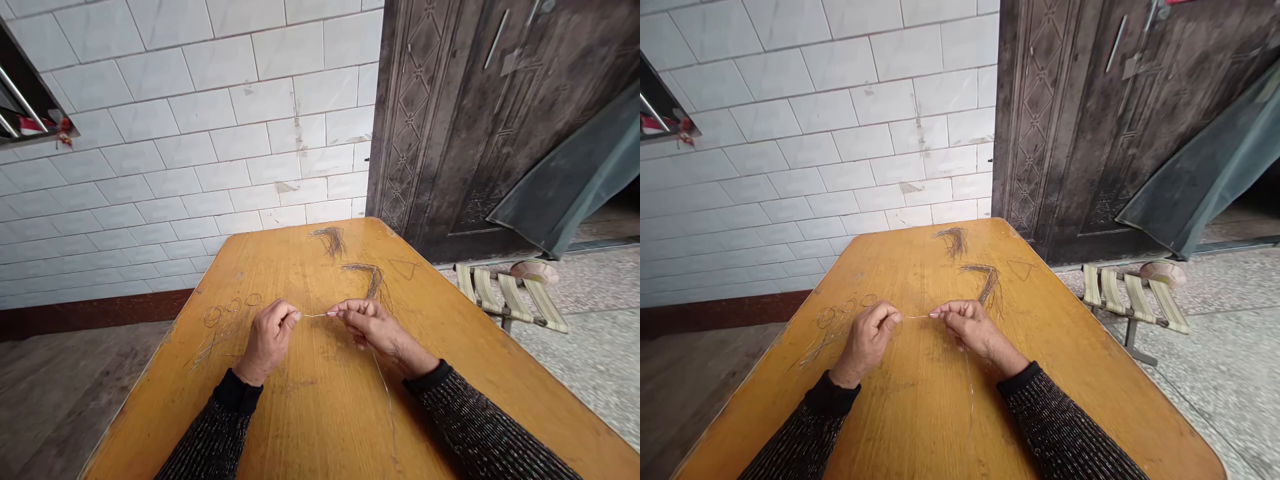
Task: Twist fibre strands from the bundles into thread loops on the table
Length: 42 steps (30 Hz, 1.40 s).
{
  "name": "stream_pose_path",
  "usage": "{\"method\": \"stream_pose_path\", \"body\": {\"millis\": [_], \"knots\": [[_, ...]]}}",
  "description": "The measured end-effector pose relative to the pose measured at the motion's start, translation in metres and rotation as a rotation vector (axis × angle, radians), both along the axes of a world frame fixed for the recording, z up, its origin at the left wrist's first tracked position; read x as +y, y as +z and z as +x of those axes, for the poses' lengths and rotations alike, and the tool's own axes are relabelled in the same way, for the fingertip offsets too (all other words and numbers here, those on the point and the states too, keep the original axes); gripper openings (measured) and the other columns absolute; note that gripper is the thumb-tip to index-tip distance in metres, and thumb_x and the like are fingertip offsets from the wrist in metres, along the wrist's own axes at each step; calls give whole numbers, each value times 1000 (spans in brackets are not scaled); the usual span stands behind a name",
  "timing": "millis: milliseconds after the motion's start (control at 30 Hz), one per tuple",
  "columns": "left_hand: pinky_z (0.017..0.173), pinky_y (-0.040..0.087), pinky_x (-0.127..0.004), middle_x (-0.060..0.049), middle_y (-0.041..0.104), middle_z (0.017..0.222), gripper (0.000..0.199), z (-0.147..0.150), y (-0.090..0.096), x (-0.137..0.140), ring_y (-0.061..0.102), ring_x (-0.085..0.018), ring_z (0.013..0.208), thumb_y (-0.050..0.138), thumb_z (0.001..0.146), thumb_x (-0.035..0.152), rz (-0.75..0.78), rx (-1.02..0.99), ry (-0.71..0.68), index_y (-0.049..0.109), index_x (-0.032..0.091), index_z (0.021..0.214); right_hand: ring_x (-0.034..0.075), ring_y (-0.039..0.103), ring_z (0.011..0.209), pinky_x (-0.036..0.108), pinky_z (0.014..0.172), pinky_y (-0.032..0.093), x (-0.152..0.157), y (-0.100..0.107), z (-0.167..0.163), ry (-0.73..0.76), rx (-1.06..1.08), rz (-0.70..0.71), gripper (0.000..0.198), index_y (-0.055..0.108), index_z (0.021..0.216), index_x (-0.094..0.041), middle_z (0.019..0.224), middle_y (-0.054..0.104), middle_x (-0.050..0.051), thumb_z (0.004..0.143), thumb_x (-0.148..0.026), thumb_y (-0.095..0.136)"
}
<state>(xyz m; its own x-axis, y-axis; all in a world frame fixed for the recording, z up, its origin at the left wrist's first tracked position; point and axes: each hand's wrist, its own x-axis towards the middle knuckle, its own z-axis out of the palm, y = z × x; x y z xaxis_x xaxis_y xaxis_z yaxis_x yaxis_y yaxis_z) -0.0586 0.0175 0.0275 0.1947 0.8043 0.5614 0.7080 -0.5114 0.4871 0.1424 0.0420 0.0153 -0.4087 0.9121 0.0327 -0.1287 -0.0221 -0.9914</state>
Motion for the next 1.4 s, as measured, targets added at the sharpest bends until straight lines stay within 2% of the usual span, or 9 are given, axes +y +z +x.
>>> {"method": "stream_pose_path", "body": {"millis": [100, 233, 400, 533, 800, 967, 1167, 1300, 1400], "knots": [[51, 34, -20, 4, 43, 53, 26, -6, 1, 2, 43, -10, 50, 37, 86, 33, -138, -225, 52, 45, 18, 66, 3, 18, 32, 17, 30, 25, 4, -2, 3, -77, 45, -29, 25, 62, 75, -13, 37, 26, -11, 64, -35, 58], [52, 39, -21, 2, 48, 59, 30, -5, 1, 1, 48, -10, 54, 31, 88, 35, -97, -367, 102, 47, 17, 70, 3, 19, 32, 17, 29, 24, 6, -3, 3, -137, 51, -23, 24, 61, 75, -13, 38, 27, -11, 64, -34, 57], [68, 42, -27, -6, 58, 86, 19, 10, -1, -7, 54, -16, 79, 47, 82, 33, 167, 91, -15, 56, 17, 88, 3, 23, 31, 17, 28, 24, 0, -4, -9, -152, 3, 27, 25, 60, 73, -13, 37, 30, -10, 64, -36, 56], [68, 40, -28, -5, 60, 80, 15, 16, -5, -9, 53, -17, 77, 50, 82, 27, 247, 363, -9, 59, 19, 90, 4, 25, 30, 17, 29, 25, -5, -8, -18, -112, -28, 33, 26, 61, 72, -13, 37, 31, -10, 65, -37, 55], [59, 32, -26, -2, 55, 67, 20, 13, -5, -7, 48, -15, 66, 40, 87, 18, 285, 552, -2, 61, 20, 87, 3, 23, 30, 17, 28, 21, -10, -12, -19, 2, -63, 50, 29, 62, 78, -12, 37, 32, -10, 69, -37, 53], [64, 31, -29, -2, 52, 63, 22, 13, 2, -7, 46, -14, 64, 39, 87, 16, 356, 585, 18, 60, 18, 81, 3, 21, 31, 17, 29, 18, -12, -6, -16, 53, -36, 21, 29, 63, 76, -12, 37, 30, -10, 68, -39, 56], [77, 30, -34, -3, 57, 68, 22, 16, 2, -8, 48, -15, 71, 39, 87, 17, 302, 591, -28, 60, 19, 79, 3, 21, 29, 16, 27, 19, -11, -8, -16, 50, -51, -48, 27, 60, 76, -13, 37, 31, -11, 67, -38, 55], [73, 31, -33, -2, 55, 64, 23, 17, -1, -8, 48, -15, 67, 38, 87, 16, 283, 632, -19, 58, 18, 76, 2, 22, 28, 16, 27, 20, -11, -10, -18, 68, -47, -12, 28, 57, 78, -12, 39, 32, -12, 69, -39, 55], [76, 31, -34, -3, 56, 66, 22, 14, -1, -7, 49, -16, 68, 37, 86, 14, 283, 619, 35, 58, 17, 79, 2, 27, 28, 16, 30, 22, -11, -10, -19, 59, -60, 34, 33, 55, 91, -11, 42, 37, -11, 70, -37, 56]]}}
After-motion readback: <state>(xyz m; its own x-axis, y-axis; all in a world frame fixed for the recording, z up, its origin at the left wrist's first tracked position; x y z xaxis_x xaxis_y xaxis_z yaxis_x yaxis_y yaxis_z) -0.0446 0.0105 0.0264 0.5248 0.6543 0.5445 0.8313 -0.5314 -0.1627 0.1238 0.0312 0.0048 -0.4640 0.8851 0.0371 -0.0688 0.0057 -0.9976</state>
